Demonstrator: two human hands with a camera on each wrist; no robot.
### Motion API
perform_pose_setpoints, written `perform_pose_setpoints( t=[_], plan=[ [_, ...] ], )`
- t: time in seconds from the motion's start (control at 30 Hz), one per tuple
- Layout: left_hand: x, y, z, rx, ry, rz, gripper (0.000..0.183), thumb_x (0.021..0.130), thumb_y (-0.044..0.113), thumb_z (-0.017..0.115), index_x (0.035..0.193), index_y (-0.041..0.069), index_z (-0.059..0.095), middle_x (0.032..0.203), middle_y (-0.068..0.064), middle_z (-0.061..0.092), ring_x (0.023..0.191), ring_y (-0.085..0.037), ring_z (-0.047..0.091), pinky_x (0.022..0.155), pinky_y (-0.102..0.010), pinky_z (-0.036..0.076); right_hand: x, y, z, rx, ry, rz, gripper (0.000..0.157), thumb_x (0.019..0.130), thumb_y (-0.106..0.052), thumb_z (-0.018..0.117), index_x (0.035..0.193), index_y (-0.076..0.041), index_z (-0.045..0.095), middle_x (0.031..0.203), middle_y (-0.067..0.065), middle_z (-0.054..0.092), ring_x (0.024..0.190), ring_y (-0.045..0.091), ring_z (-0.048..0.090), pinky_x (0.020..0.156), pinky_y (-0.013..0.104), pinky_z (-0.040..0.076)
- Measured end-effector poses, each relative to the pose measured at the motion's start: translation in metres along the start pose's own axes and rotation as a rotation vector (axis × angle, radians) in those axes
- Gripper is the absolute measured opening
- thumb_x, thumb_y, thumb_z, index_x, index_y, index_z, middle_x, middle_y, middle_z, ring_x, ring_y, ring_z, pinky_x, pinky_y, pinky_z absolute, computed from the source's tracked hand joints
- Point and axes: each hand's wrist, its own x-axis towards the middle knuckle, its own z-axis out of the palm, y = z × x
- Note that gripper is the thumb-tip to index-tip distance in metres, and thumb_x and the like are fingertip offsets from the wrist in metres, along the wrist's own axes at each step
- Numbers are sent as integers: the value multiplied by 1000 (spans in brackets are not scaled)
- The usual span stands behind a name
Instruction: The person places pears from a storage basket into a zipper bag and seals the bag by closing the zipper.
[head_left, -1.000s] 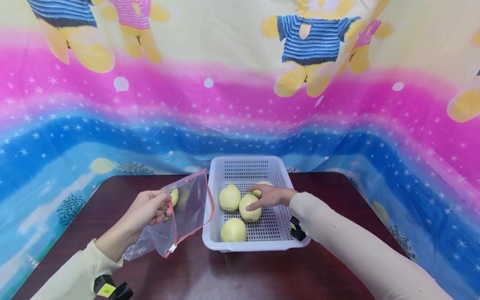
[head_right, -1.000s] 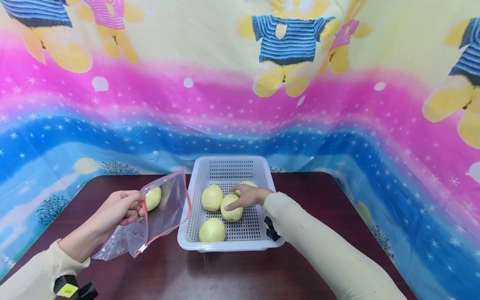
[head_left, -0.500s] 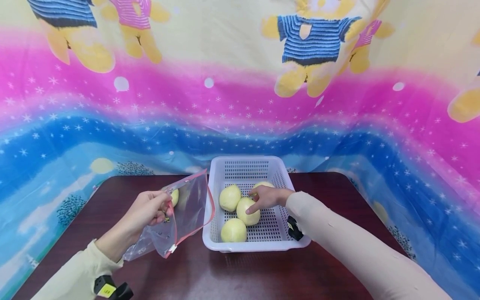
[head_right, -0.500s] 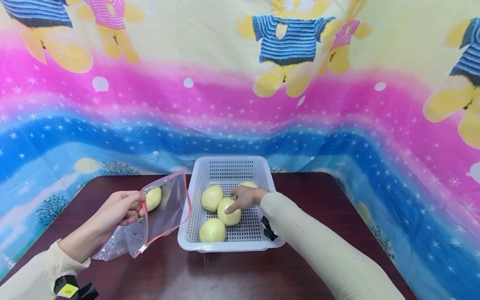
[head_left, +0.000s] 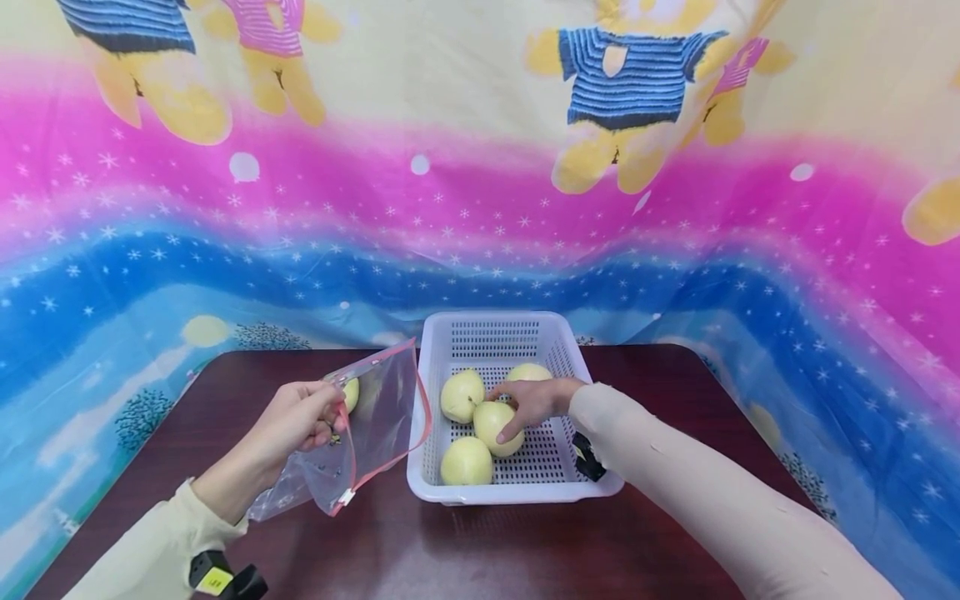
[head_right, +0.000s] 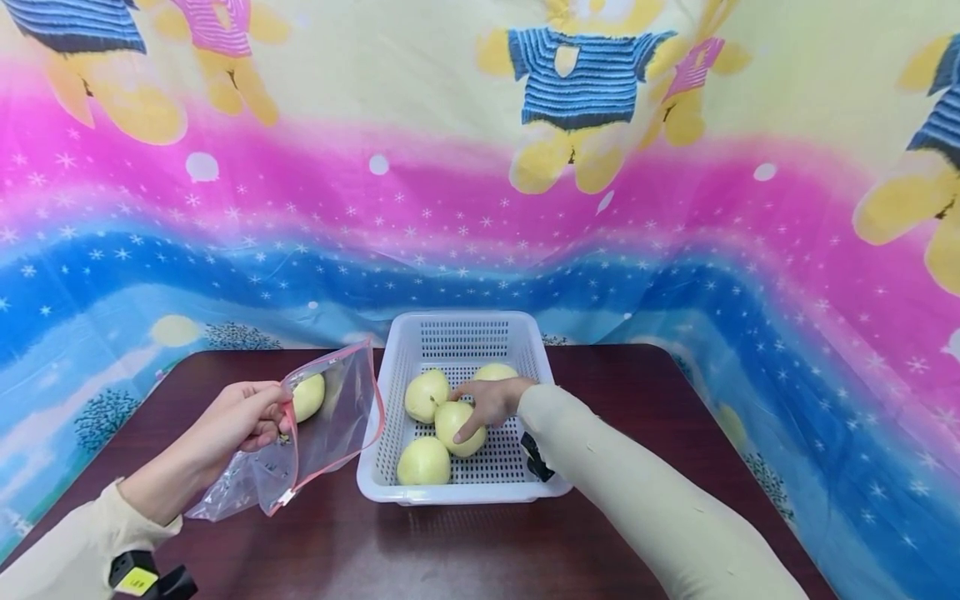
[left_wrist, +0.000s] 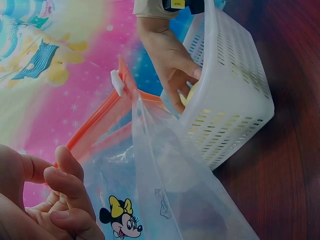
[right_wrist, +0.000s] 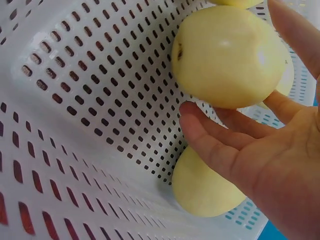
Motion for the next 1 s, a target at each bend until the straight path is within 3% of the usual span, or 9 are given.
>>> perform_pose_setpoints(
  t=[0.2, 0.37, 0.47, 0.63, 0.83, 1.0],
  plan=[
    [0, 0, 0, -4, 0, -2, 32, 100, 20, 48, 78, 4, 64, 64, 3, 60, 49, -7, 45, 47, -20, 33, 2, 1, 1, -29, -25, -20, 74, 86, -23, 81, 150, -11, 47, 144, 15, 55, 126, 26, 56, 99, 42, 55],
    [0, 0, -1, -1, 4, -10, 31, 100, 20, 48, 79, 4, 64, 64, 4, 61, 50, -6, 46, 48, -19, 33, 4, 1, 1, -78, -15, -23, 62, 86, -22, 80, 141, -7, 57, 119, 8, 66, 104, 17, 60, 89, 33, 56],
    [0, 0, -1, 8, 10, -20, 29, 100, 20, 48, 82, 3, 64, 65, 4, 61, 51, -6, 46, 48, -20, 33, 5, 0, 1, -97, -10, -11, 64, 86, -25, 81, 141, -5, 56, 116, 7, 66, 99, 15, 60, 86, 31, 56],
    [0, 0, 0, 20, 20, -33, 27, 99, 20, 48, 87, 2, 63, 66, 4, 61, 52, -6, 46, 49, -20, 33, 5, 0, 2, -113, 12, 12, 71, 83, -27, 83, 144, -8, 53, 135, 15, 61, 113, 22, 63, 95, 37, 55],
    [-1, 0, 0, 17, 17, -28, 27, 100, 21, 48, 85, 5, 64, 66, 3, 62, 52, -6, 46, 48, -20, 34, 3, 2, 0, -163, 30, 11, 70, 82, -34, 84, 141, -12, 54, 141, 16, 59, 132, 30, 55, 110, 46, 46],
    [-2, 0, -2, 17, 22, -32, 27, 100, 20, 47, 85, 5, 64, 66, 3, 62, 52, -7, 46, 48, -20, 34, 0, 8, -5, -77, 47, -25, 67, 83, -31, 83, 140, -11, 54, 140, 16, 59, 131, 30, 56, 108, 46, 48]
  ],
)
